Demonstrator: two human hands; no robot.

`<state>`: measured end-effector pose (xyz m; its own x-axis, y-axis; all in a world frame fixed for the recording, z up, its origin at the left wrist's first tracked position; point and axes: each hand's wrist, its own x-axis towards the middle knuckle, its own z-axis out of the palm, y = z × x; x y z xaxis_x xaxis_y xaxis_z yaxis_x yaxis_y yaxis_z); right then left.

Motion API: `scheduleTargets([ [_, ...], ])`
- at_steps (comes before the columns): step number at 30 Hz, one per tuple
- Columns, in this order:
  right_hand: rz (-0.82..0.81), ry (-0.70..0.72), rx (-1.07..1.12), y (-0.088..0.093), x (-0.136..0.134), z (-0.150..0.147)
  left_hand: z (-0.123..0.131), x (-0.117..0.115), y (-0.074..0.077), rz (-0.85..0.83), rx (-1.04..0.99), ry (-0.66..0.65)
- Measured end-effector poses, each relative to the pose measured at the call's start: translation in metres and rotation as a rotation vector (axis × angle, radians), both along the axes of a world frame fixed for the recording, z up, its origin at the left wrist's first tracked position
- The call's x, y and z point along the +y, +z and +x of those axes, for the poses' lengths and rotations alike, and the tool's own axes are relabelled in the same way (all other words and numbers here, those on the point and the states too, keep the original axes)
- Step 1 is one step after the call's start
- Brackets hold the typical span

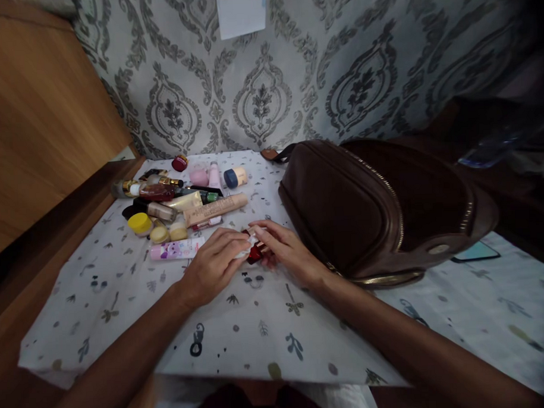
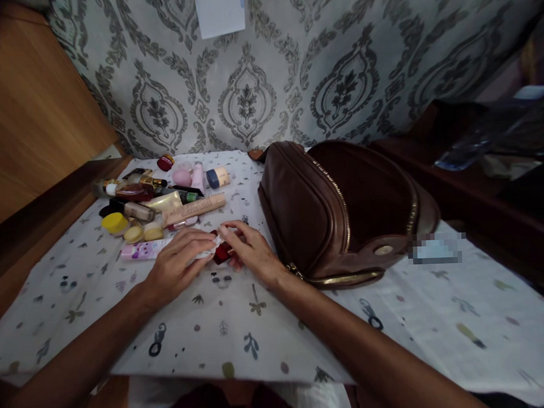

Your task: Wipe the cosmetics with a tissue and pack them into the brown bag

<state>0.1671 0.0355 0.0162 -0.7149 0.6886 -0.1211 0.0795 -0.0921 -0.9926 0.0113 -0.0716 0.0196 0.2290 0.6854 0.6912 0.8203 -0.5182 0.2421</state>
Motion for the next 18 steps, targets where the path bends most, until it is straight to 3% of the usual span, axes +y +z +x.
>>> scheduleTargets([
  [5,-0.065,-0.001,0.017,0.0067,-0.0022,0.0018,-0.0016,-0.0001,0.0011,-0.001,-0.127,0.069],
  [14,0.144,0.094,0.046,0.0050,-0.0005,0.0034,-0.0083,0.0020,0.0054,-0.163,-0.454,0.254],
  [18,0.119,0.072,0.038,0.0057,-0.0016,0.0012,-0.0087,0.0037,0.0052,-0.186,-0.483,0.314],
])
